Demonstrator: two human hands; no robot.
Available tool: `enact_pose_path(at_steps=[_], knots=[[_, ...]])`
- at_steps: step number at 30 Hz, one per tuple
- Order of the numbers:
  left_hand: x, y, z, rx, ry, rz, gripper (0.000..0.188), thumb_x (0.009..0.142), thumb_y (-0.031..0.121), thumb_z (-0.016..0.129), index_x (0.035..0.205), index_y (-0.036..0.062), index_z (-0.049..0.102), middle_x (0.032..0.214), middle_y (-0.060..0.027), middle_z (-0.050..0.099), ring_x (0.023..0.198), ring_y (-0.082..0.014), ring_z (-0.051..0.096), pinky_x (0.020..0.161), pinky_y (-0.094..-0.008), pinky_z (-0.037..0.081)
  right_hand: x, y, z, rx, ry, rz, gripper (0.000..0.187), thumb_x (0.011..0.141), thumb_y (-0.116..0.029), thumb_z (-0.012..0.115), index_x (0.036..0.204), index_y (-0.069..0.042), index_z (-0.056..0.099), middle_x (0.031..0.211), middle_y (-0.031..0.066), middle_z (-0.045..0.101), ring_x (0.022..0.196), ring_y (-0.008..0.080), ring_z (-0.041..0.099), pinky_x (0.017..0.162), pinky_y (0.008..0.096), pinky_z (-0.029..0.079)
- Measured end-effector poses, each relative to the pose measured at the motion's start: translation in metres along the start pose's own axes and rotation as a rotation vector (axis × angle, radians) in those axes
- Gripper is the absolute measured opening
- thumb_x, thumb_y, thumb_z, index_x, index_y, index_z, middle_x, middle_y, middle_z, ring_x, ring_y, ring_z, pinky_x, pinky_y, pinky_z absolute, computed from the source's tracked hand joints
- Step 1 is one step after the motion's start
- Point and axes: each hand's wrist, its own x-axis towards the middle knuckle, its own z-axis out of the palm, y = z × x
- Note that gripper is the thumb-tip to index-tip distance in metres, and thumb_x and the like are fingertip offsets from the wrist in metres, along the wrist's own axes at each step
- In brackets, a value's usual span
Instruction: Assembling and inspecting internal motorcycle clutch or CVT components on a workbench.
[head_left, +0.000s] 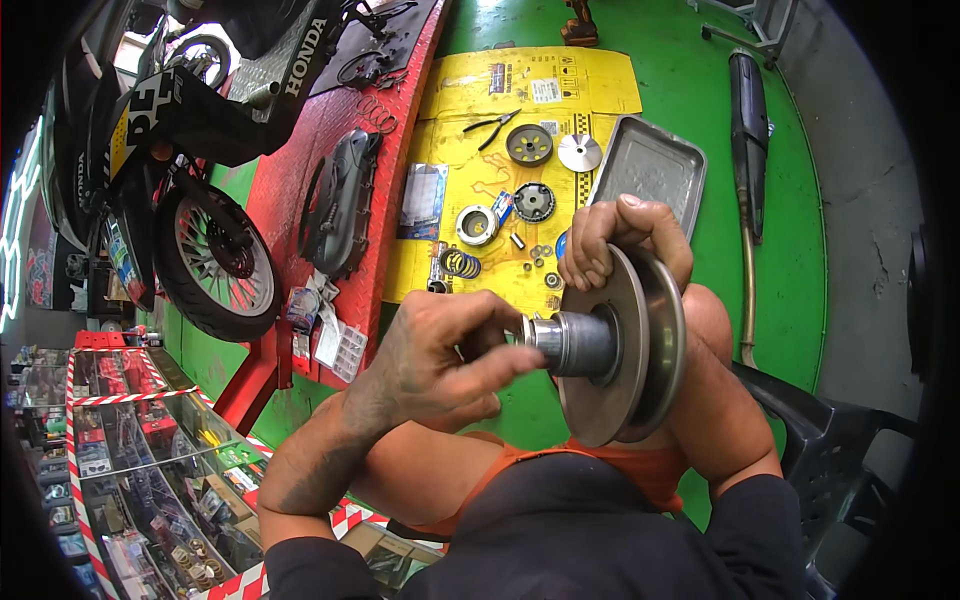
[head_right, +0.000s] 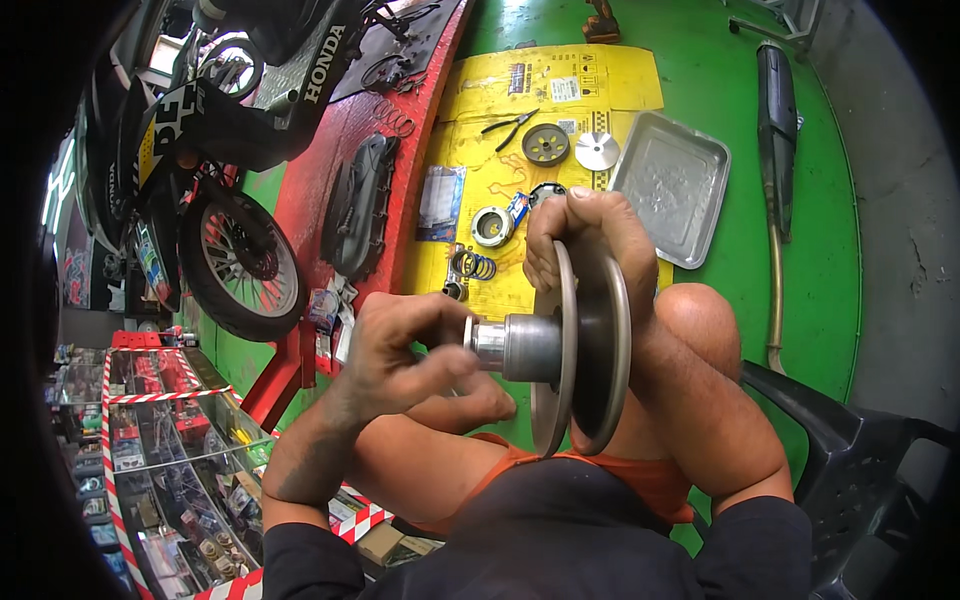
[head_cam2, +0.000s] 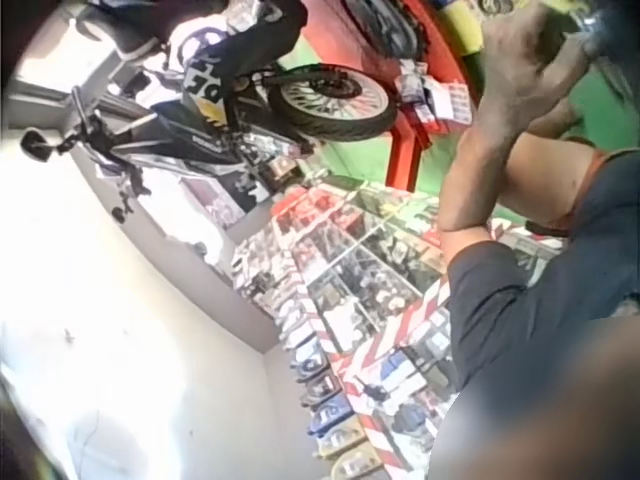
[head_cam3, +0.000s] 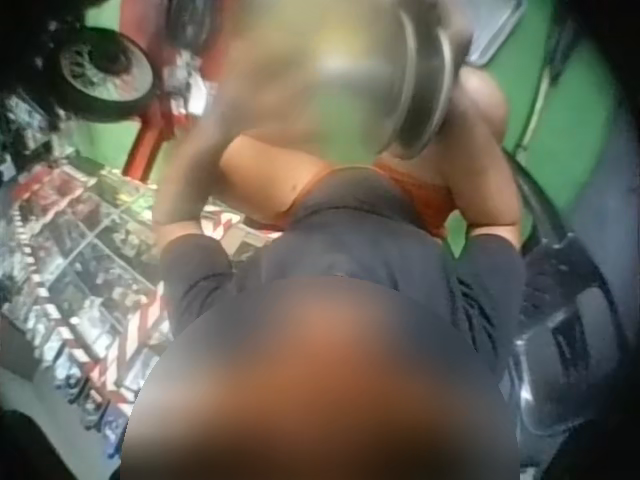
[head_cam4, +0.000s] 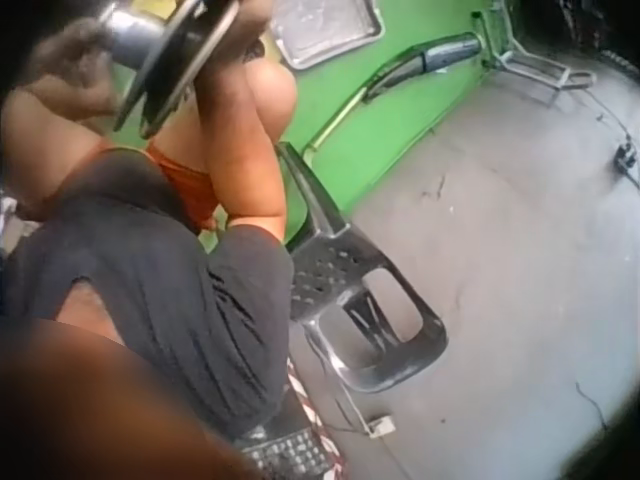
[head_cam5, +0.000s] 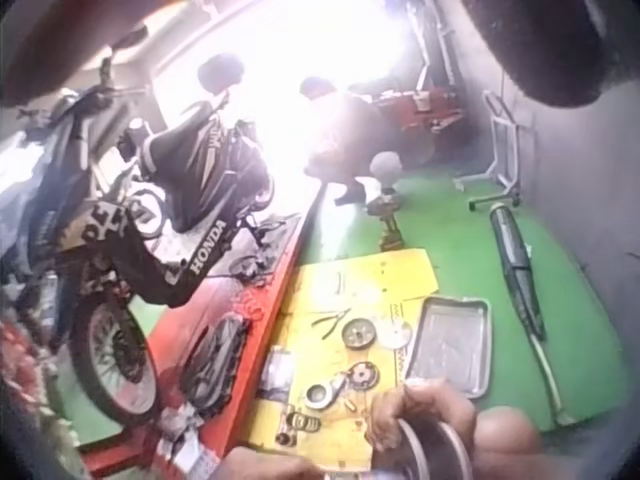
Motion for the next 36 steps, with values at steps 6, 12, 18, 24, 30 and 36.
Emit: enact_pose_path(at_steps=[6, 12, 18, 24, 30, 36], knots=[[0.012, 0.009, 0.020, 0.107, 0.209, 0.205, 0.036, 0.084, 0.013, 0.080, 0.115, 0.0007, 0.067, 0.091, -0.0084, 0.066, 0.072, -0.0170, 0.061, 0.064, -0.0278, 0.050, 0.002, -0.001, -0.002, -0.014, 0.026, -0.006, 0.047, 0.102, -0.034, 0.037, 0.070, -0.005, 0.055, 0.061, 0.0065, 0.049, 0.056, 0.0152, 0.044, 0.062, 0.0283, 0.039], [0.003, 0.025, 0.011, 0.061, 0.068, -0.264, 0.038, 0.086, 0.024, 0.081, 0.113, 0.0012, 0.066, 0.096, -0.0103, 0.066, 0.076, -0.0197, 0.063, 0.064, -0.0291, 0.050, -0.001, 0.001, -0.004, -0.040, 0.016, 0.022, 0.047, 0.102, -0.034, 0.038, 0.069, -0.005, 0.056, 0.060, 0.0062, 0.049, 0.055, 0.0151, 0.044, 0.061, 0.0281, 0.039], [0.003, 0.011, 0.010, 0.340, 0.150, 0.189, 0.046, 0.088, 0.041, 0.079, 0.108, 0.0020, 0.065, 0.099, -0.0096, 0.064, 0.076, -0.0211, 0.061, 0.063, -0.0296, 0.048, 0.002, 0.006, -0.002, -0.020, -0.019, 0.024, 0.046, 0.101, -0.033, 0.038, 0.068, -0.005, 0.056, 0.059, 0.0059, 0.049, 0.053, 0.0152, 0.044, 0.059, 0.0287, 0.040], [0.011, -0.003, 0.011, 0.837, 0.301, 0.483, 0.048, 0.090, 0.053, 0.073, 0.092, 0.0062, 0.060, 0.092, -0.0071, 0.058, 0.070, -0.0201, 0.055, 0.059, -0.0307, 0.046, 0.006, 0.008, -0.001, 0.111, -0.011, 0.166, 0.045, 0.100, -0.031, 0.038, 0.068, -0.006, 0.055, 0.058, 0.0060, 0.048, 0.050, 0.0155, 0.044, 0.056, 0.0298, 0.041], [0.010, 0.000, 0.009, 0.849, 0.234, 0.472, 0.051, 0.094, 0.057, 0.064, 0.080, 0.0096, 0.051, 0.087, -0.0060, 0.053, 0.067, -0.0200, 0.052, 0.057, -0.0316, 0.043, 0.005, 0.013, 0.005, 0.113, 0.016, 0.243, 0.044, 0.100, -0.030, 0.038, 0.067, -0.007, 0.055, 0.058, 0.0058, 0.047, 0.050, 0.0157, 0.044, 0.056, 0.0302, 0.041], [0.004, -0.011, 0.016, 0.649, 0.156, 0.216, 0.051, 0.096, 0.056, 0.060, 0.080, 0.0083, 0.052, 0.085, -0.0059, 0.056, 0.064, -0.0203, 0.051, 0.056, -0.0317, 0.042, 0.002, 0.010, 0.018, -0.017, 0.029, 0.064, 0.045, 0.099, -0.031, 0.036, 0.066, -0.007, 0.055, 0.058, 0.0060, 0.049, 0.054, 0.0156, 0.044, 0.060, 0.0289, 0.040]])
